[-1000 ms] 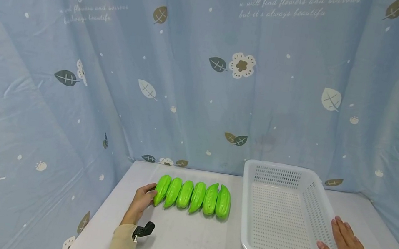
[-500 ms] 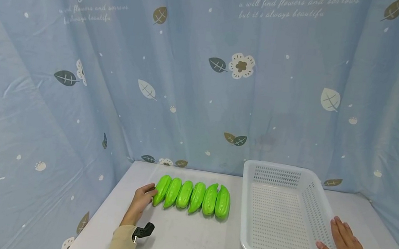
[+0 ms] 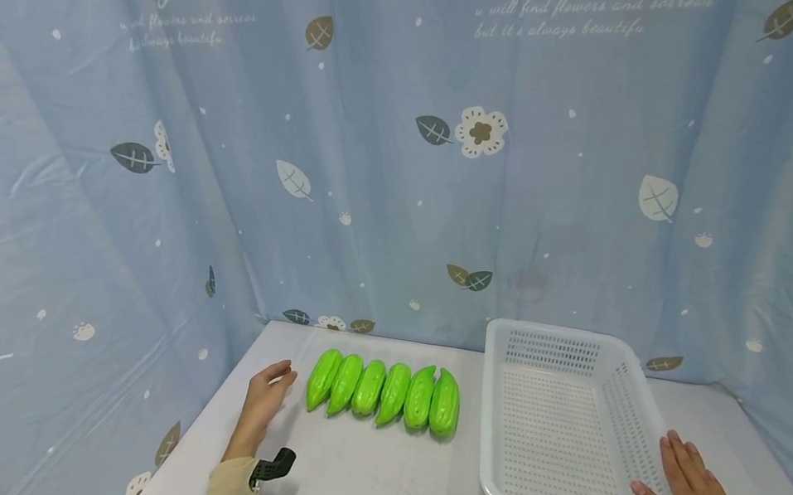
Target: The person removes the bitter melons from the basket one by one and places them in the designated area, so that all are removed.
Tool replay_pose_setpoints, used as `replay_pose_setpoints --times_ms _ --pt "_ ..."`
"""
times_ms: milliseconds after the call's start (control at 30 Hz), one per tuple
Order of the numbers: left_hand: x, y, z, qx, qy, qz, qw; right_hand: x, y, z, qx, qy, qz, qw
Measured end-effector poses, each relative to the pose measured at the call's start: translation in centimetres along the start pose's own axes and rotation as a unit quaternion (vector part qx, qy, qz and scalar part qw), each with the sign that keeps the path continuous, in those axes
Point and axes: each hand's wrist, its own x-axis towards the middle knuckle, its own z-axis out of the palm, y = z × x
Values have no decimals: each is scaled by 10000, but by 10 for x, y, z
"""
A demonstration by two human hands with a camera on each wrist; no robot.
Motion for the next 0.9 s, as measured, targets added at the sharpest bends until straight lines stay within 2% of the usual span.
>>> replay_pose_setpoints --times_ms 133,267,500,633,700,767,833,900 --pt "-8 9 -8 -33 116 152 9998 2 0 0 -4 14 2 10000" --pt "-16 18 -13 -28 248 352 9991 4 0 -1 250 -55 63 9997" --pt "-33 42 -12 106 485 848 9952 8 3 -2 389 51 -2 9992" --pt "-44 53 -12 532 659 1238 9887 10 3 -9 875 -265 96 9958" --pt "-50 59 -12 674 743 1414 9849 12 4 -15 1266 -547 273 9901" --pt "-55 64 -11 755 839 1587 9808 14 5 -22 1502 -657 448 9855" --pt "-59 68 -9 837 943 1761 9763 14 1 -30 1496 -576 551 9855" --pt "-62 71 -6 933 1044 1906 9716 12 -7 -37 1235 -214 518 9908"
